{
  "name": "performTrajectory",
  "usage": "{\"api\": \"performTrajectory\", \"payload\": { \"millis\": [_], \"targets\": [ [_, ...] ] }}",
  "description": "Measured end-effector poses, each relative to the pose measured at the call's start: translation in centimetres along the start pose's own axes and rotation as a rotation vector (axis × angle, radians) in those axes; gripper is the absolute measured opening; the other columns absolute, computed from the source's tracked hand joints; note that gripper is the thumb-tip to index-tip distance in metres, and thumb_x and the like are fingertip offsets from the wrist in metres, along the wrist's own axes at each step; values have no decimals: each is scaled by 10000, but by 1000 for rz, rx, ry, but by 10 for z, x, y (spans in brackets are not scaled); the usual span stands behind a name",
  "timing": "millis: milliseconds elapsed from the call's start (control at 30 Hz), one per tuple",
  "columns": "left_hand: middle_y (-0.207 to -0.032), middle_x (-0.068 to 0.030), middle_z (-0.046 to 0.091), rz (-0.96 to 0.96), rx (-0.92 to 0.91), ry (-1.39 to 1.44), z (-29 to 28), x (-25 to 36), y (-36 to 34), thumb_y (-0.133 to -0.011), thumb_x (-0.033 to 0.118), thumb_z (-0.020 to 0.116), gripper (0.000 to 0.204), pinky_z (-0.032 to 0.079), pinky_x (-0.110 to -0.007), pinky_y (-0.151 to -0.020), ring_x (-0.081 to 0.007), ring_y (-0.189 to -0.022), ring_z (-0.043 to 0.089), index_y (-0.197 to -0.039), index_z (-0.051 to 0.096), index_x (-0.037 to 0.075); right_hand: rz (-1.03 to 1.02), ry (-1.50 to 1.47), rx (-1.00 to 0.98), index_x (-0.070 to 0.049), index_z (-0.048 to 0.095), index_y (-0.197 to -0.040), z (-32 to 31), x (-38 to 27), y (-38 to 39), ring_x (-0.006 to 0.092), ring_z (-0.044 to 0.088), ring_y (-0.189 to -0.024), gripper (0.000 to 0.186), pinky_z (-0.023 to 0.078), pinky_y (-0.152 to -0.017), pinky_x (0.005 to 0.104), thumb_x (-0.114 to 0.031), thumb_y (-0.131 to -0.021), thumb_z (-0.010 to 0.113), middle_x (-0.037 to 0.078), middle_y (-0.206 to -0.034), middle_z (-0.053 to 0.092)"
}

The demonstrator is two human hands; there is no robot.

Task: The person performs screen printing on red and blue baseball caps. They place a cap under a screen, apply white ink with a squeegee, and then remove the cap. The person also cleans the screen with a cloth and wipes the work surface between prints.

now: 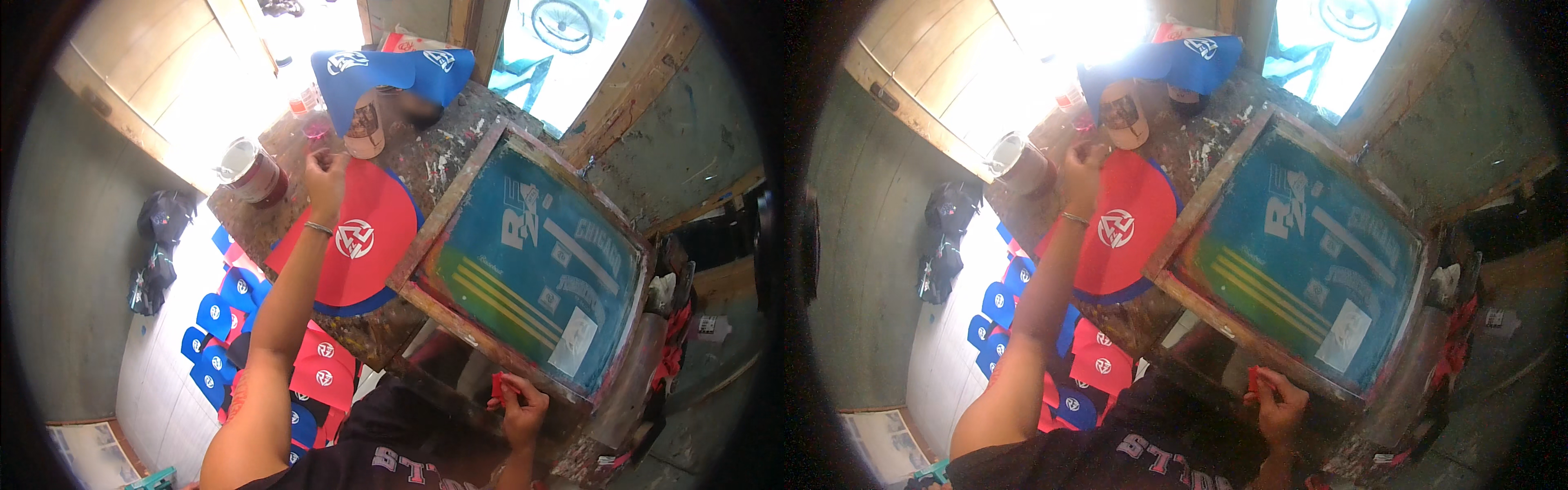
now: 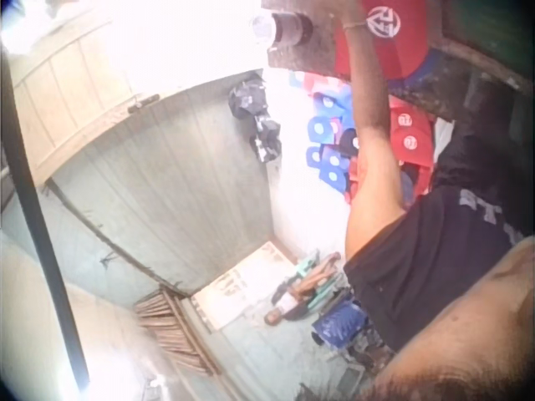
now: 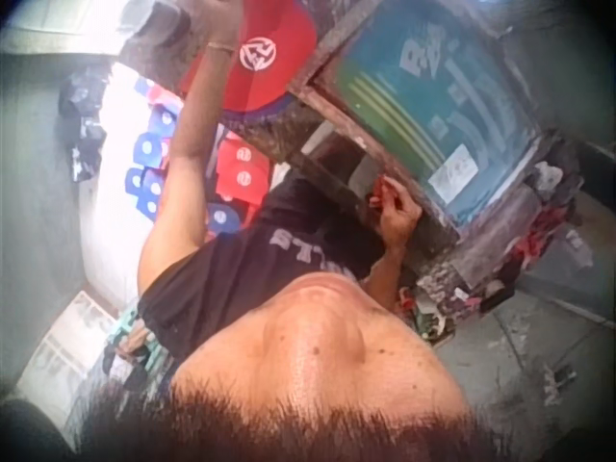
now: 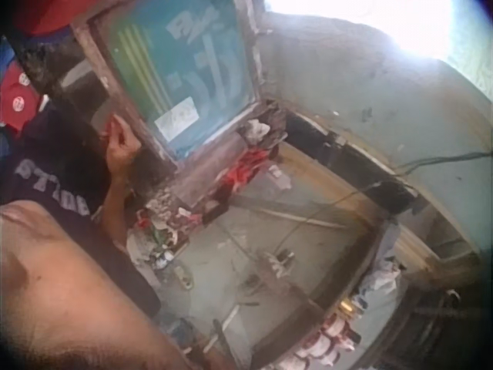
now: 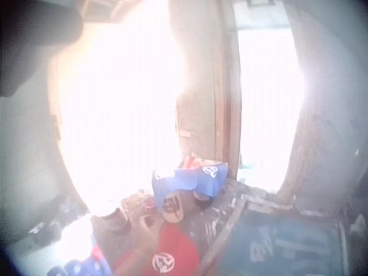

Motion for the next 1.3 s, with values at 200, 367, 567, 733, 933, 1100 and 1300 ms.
{"api": "performTrajectory", "payload": {
  "millis": [200, 367, 567, 733, 933, 1100, 1300],
  "targets": [
    [-1104, -151, 657, -561, -199, 956, 12, 47, -32, -971, 156, 689, 251, 587, -324, -845, -245, -987, 659, -1120, 617, -32, -38, 28, -16, 19, 735, -1109, -5, -12, -10, 202, 750, -706, 156, 612, -622, 327, -38, -980, 669, 156, -938, 761],
    [-1027, -126, 671, -328, -104, 772, 7, 76, -40, -997, 76, 634, 154, 605, -317, -840, -248, -937, 680, -1111, 624, -27, -98, -18, -13, 13, 734, -1107, -8, -7, -9, 197, 748, -696, 153, 600, -618, 321, -42, -980, 670, 158, -937, 762],
    [-941, -80, 673, -201, -32, 539, -23, 92, 82, -988, 69, 652, 106, 615, -337, -782, -223, -806, 689, -1068, 629, 4, -122, 34, -1, 17, 734, -1110, -15, -9, 7, 192, 743, -713, 156, 604, -625, 319, -35, -977, 671, 149, -943, 762],
    [-924, -58, 673, -245, 84, 262, -88, 52, 159, -988, 73, 661, 69, 611, -331, -761, -196, -813, 688, -1035, 632, 30, -143, 4, 0, 15, 736, -1116, -15, -5, 17, 180, 736, -721, 163, 605, -639, 315, -34, -974, 673, 150, -934, 766],
    [-932, -69, 682, -287, 114, 168, -141, 6, 157, -995, 69, 655, 59, 620, -330, -725, -179, -798, 685, -975, 603, 49, -119, 35, -48, 9, 740, -1115, -16, -8, 21, 179, 740, -732, 164, 609, -647, 315, -34, -968, 680, 145, -935, 766],
    [-916, -85, 684, -359, 201, 183, -161, -5, 157, -996, 81, 655, 80, 629, -332, -704, -191, -767, 699, -974, 586, 47, -128, 23, -18, 7, 740, -1117, -15, -7, 24, 184, 742, -713, 163, 595, -647, 298, -35, -973, 676, 139, -940, 767],
    [-903, -77, 680, -318, 216, 79, -175, -18, 158, -996, 127, 680, 135, 624, -335, -705, -208, -782, 711, -1001, 595, 22, -106, 39, -51, 18, 729, -1127, -9, -6, 28, 180, 739, -716, 171, 601, -648, 306, -15, -970, 672, 136, -955, 762]
  ]
}}
Point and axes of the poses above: each hand's wrist, its own y-axis away from the middle knuckle, its own z-axis out of the palm, x = y × z, the point moved 3 cm from there along -y, towards the middle knuckle
